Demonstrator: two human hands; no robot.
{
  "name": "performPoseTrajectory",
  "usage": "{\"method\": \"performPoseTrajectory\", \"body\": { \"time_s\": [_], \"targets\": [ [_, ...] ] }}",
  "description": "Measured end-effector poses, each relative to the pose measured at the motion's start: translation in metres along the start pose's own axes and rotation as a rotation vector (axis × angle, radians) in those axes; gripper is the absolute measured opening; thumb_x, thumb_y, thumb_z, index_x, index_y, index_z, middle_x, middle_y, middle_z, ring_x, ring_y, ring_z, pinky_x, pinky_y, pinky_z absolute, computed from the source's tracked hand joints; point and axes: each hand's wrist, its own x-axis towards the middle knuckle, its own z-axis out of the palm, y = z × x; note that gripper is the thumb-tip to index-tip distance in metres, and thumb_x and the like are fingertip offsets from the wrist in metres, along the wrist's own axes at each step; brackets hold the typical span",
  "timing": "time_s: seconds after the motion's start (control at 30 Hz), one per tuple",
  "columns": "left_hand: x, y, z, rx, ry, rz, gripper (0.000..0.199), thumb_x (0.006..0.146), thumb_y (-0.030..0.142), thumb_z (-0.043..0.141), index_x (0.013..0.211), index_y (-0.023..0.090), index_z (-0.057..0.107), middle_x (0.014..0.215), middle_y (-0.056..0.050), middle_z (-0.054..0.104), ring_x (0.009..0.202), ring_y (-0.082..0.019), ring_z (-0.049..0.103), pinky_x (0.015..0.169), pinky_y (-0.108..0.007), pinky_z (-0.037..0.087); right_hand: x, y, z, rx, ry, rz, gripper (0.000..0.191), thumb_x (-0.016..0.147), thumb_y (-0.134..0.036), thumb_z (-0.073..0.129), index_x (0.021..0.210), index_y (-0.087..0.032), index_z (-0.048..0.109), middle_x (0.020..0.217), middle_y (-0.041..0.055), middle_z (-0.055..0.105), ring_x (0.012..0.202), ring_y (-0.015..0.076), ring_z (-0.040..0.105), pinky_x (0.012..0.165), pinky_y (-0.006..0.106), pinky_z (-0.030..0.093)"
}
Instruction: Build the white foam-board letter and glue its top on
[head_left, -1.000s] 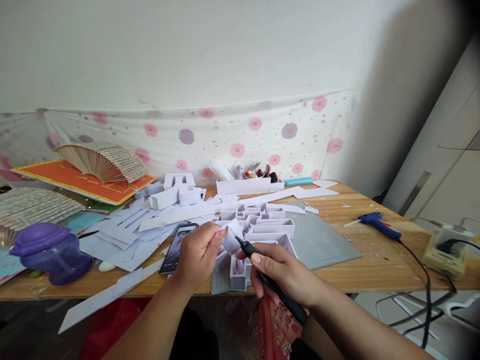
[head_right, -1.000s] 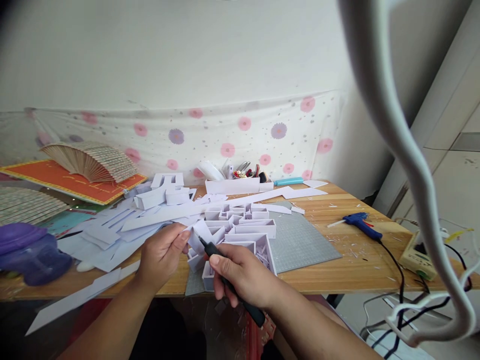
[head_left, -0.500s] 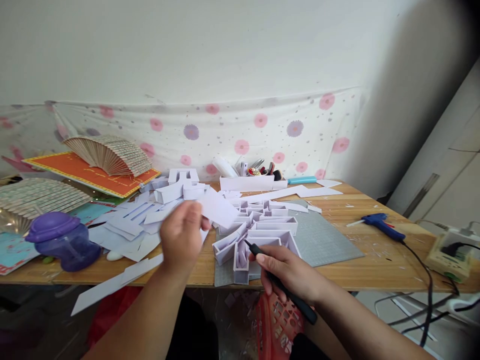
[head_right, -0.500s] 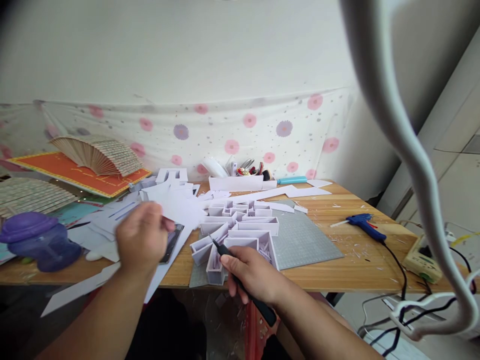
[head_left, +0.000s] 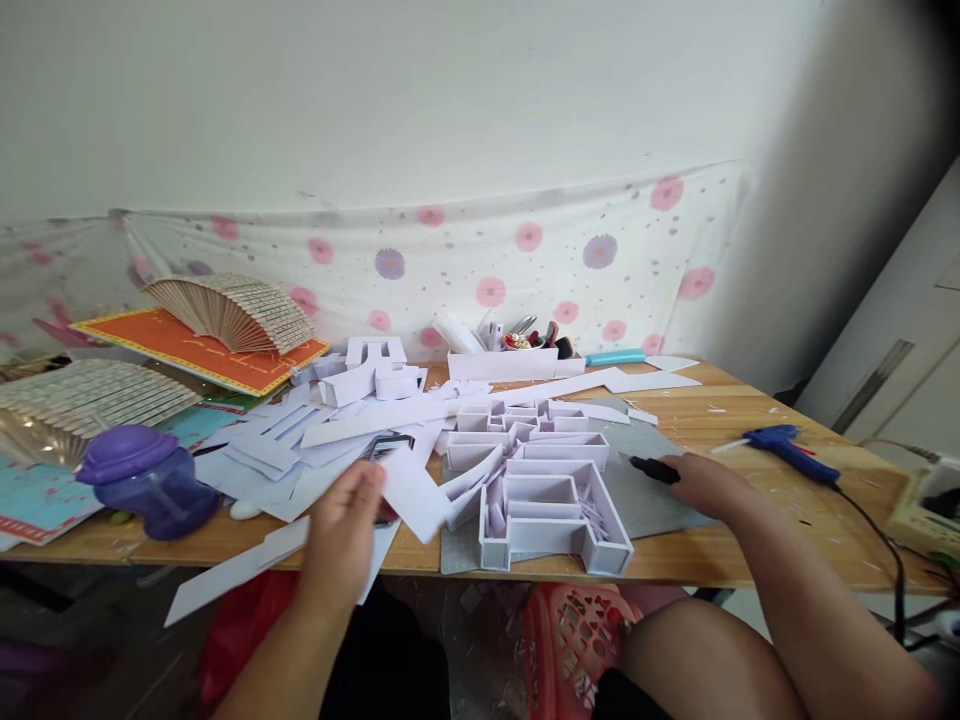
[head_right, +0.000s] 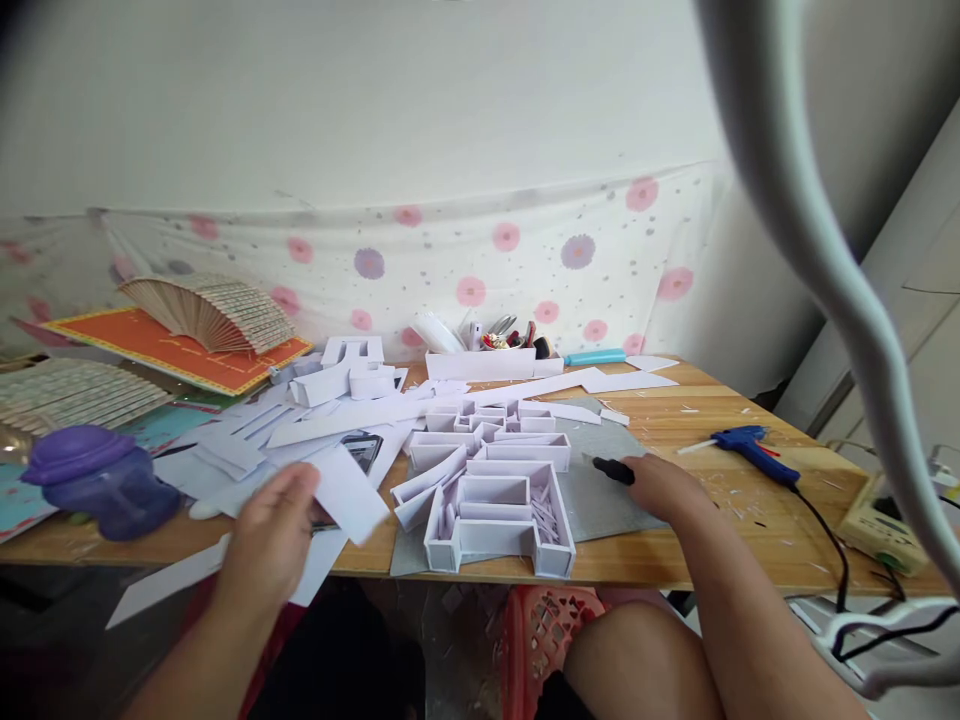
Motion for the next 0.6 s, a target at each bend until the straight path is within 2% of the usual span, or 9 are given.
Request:
{"method": "performPoseTrajectory", "body": {
  "time_s": [0.07,0.13,0.2,0.27,0.33,0.37,0.4,0.5,0.6],
  "targets": [
    [-0.022,-0.007,0.006,0.071,-0.250,-0.026,0.032,0.082,0.045,0.058,0.068,0.017,0.058,0.057,0.002,0.052,0.055,-0.012,0.047,0.053,-0.023,0.038,-0.001,0.010,0.004,-0.028,0.008,0.034,0.047,0.072,-0.007,0.050,0.116,-0.013,0.067,0.105,0.0182,0.068,0.098,0.0310,0.063,0.081,0.037,0.044],
    [-0.038,-0.006,0.012,0.127,-0.467,0.013,0.034,0.086,0.044,0.053,0.065,0.017,0.055,0.058,0.002,0.049,0.056,-0.012,0.045,0.054,-0.023,0.036,-0.008,0.001,-0.003,-0.027,0.097,0.043,0.049,0.072,-0.008,0.054,0.119,-0.009,0.065,0.112,0.0223,0.064,0.102,0.0337,0.061,0.087,0.041,0.043],
    [-0.046,-0.003,0.019,0.158,-0.600,0.044,0.036,0.089,0.044,0.048,0.065,0.018,0.052,0.058,0.002,0.046,0.056,-0.012,0.044,0.055,-0.023,0.034,-0.022,-0.028,-0.018,0.091,0.237,-0.045,0.043,0.077,-0.018,0.057,0.118,-0.008,0.064,0.118,0.0233,0.061,0.106,0.0340,0.058,0.092,0.042,0.041],
    [-0.049,0.001,0.026,0.168,-0.658,0.050,0.036,0.091,0.044,0.044,0.066,0.018,0.051,0.059,0.001,0.047,0.057,-0.013,0.045,0.055,-0.024,0.034,-0.044,-0.074,-0.034,0.417,0.291,-0.240,0.034,0.087,-0.035,0.051,0.111,-0.015,0.064,0.110,0.0158,0.064,0.096,0.0265,0.061,0.084,0.037,0.046],
    [-0.050,0.005,0.033,0.156,-0.660,0.052,0.037,0.092,0.044,0.042,0.068,0.018,0.051,0.060,0.001,0.047,0.058,-0.013,0.045,0.056,-0.024,0.034,-0.071,-0.126,-0.044,0.771,0.104,-0.530,0.034,0.091,-0.046,0.045,0.099,-0.017,0.062,0.093,0.0087,0.065,0.083,0.0201,0.060,0.075,0.031,0.047],
    [-0.050,0.007,0.036,0.142,-0.649,0.055,0.037,0.092,0.045,0.042,0.068,0.018,0.051,0.060,0.000,0.047,0.058,-0.013,0.045,0.055,-0.024,0.034,-0.083,-0.151,-0.044,0.876,-0.007,-0.649,0.035,0.092,-0.049,0.044,0.096,-0.018,0.060,0.085,0.0057,0.064,0.075,0.0175,0.059,0.068,0.028,0.047],
    [-0.051,0.009,0.040,0.122,-0.627,0.054,0.036,0.092,0.045,0.042,0.069,0.019,0.050,0.060,0.000,0.047,0.058,-0.013,0.045,0.055,-0.024,0.035,-0.095,-0.173,-0.042,0.936,-0.045,-0.717,0.034,0.092,-0.049,0.043,0.090,-0.018,0.058,0.077,0.0026,0.060,0.067,0.0146,0.055,0.061,0.025,0.043],
    [-0.053,0.012,0.048,0.031,-0.536,0.017,0.036,0.091,0.046,0.044,0.069,0.019,0.051,0.061,0.000,0.049,0.058,-0.013,0.046,0.055,-0.023,0.037,-0.114,-0.217,-0.026,0.951,0.076,-0.740,0.031,0.095,-0.043,0.044,0.079,-0.018,0.053,0.067,-0.0012,0.053,0.060,0.0110,0.045,0.054,0.022,0.035],
    [-0.062,0.007,0.056,-0.116,-0.342,-0.115,0.038,0.087,0.054,0.049,0.075,0.020,0.060,0.073,-0.004,0.062,0.068,-0.016,0.057,0.063,-0.024,0.046,-0.116,-0.235,-0.011,0.975,0.224,-0.677,0.029,0.097,-0.038,0.040,0.080,-0.019,0.052,0.067,-0.0014,0.053,0.059,0.0108,0.045,0.055,0.022,0.034]
  ]
}}
